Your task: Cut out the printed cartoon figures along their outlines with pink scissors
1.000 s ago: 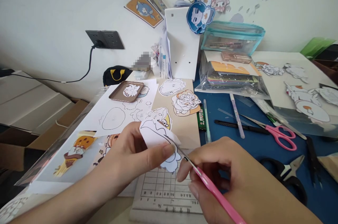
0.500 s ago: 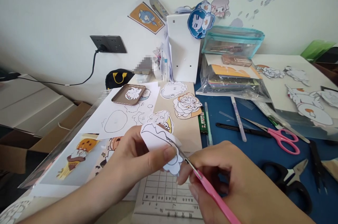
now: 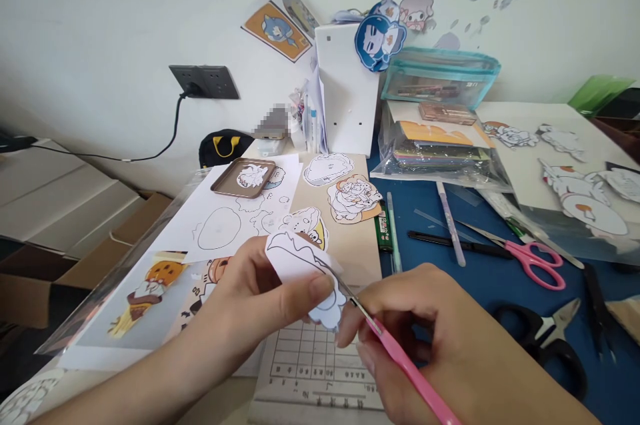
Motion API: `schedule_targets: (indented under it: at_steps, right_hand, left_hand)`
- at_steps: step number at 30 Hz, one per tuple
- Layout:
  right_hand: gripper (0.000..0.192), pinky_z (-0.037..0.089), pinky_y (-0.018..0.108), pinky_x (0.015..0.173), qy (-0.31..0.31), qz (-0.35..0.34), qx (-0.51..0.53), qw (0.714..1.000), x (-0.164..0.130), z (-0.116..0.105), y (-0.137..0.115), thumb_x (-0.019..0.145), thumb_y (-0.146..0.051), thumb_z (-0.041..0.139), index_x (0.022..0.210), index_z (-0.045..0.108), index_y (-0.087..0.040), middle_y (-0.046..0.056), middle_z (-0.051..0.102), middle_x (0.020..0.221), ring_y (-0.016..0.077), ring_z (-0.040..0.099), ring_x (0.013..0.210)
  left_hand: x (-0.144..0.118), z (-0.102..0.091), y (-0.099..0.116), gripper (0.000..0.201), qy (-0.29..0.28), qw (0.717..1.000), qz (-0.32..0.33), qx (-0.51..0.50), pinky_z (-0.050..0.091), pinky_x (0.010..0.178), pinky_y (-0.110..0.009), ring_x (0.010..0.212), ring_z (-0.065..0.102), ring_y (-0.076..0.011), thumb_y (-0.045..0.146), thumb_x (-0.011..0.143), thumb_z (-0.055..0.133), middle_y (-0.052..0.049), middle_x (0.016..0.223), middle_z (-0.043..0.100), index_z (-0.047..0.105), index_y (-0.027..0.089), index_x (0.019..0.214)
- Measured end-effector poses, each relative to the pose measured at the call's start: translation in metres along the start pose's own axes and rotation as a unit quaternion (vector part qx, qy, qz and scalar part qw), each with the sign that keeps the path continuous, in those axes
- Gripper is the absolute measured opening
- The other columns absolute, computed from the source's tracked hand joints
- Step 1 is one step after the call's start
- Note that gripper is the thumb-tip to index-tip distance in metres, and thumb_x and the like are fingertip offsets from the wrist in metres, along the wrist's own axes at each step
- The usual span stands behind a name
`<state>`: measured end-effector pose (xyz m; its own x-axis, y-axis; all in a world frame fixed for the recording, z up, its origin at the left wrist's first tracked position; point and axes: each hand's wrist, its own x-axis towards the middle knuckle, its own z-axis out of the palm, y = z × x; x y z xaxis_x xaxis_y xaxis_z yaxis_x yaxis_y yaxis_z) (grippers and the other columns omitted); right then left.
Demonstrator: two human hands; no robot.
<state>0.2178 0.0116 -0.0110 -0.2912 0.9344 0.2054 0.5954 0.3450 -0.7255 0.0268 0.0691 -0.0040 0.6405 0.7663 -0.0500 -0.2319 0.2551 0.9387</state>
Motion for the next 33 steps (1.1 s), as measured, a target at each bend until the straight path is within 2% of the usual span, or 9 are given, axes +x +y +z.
schedule_targets:
  at_steps: [6,12,17,22,29,33]
  right_hand:
    - [0.035,0.044,0.02,0.034,-0.047,-0.001,-0.006,0.999,0.0046,0.0,-0.0012,0.072,-0.006,0.044,0.076,0.068,-0.031,-0.005,0.066,0.051,0.0163,0.064,0.046]
    - [0.033,0.042,0.021,0.033,-0.044,0.027,0.047,0.998,0.0029,-0.0017,-0.0007,0.071,-0.01,0.046,0.074,0.069,-0.032,-0.006,0.059,0.048,0.0133,0.052,0.035]
    - [0.03,0.042,0.023,0.035,-0.067,0.047,0.05,0.995,0.0021,-0.0027,-0.0007,0.07,-0.012,0.048,0.075,0.07,-0.031,-0.004,0.059,0.049,0.0153,0.054,0.038]
    - [0.029,0.041,0.024,0.035,-0.07,0.048,0.056,0.995,0.0035,-0.0035,0.0001,0.069,-0.012,0.048,0.073,0.07,-0.03,-0.003,0.059,0.049,0.0156,0.054,0.038]
    - [0.029,0.046,0.024,0.039,-0.093,0.054,0.039,0.993,0.0028,-0.0062,0.0017,0.068,-0.01,0.05,0.076,0.07,-0.029,-0.004,0.062,0.053,0.0158,0.058,0.042]
    - [0.031,0.046,0.022,0.037,-0.091,0.045,0.026,0.994,0.0028,-0.0059,0.0016,0.069,-0.007,0.048,0.077,0.069,-0.029,-0.005,0.062,0.051,0.0143,0.057,0.039]
  left_hand:
    - [0.0001,0.0015,-0.0014,0.013,0.014,1.0,0.003,0.005,0.047,0.056,-0.01,0.062,0.064,-0.0055,0.018,0.086,0.066,0.003,0.068,0.071,0.07,0.017,0.073]
    - [-0.0014,-0.0007,-0.0009,0.013,0.014,0.999,-0.007,0.032,0.046,0.056,-0.012,0.06,0.059,-0.0062,0.021,0.086,0.066,0.003,0.069,0.072,0.071,0.018,0.075]
    - [-0.0027,-0.0003,-0.0007,0.01,0.011,0.999,-0.014,0.027,0.047,0.059,-0.016,0.065,0.062,-0.0095,0.022,0.086,0.066,0.001,0.073,0.072,0.071,0.018,0.077]
    - [0.0002,-0.0007,-0.0003,0.01,0.012,0.999,-0.012,0.031,0.046,0.058,-0.016,0.063,0.061,-0.0093,0.021,0.086,0.066,0.001,0.072,0.072,0.07,0.018,0.077]
    - [-0.0008,-0.0024,-0.0012,0.008,0.002,1.0,-0.008,0.03,0.049,0.065,-0.021,0.074,0.066,-0.0144,0.018,0.087,0.064,-0.001,0.078,0.072,0.071,0.018,0.084]
    - [-0.0003,-0.0022,-0.001,0.006,0.002,1.0,-0.006,0.028,0.047,0.065,-0.019,0.073,0.063,-0.0125,0.017,0.086,0.065,0.0,0.077,0.07,0.07,0.018,0.083]
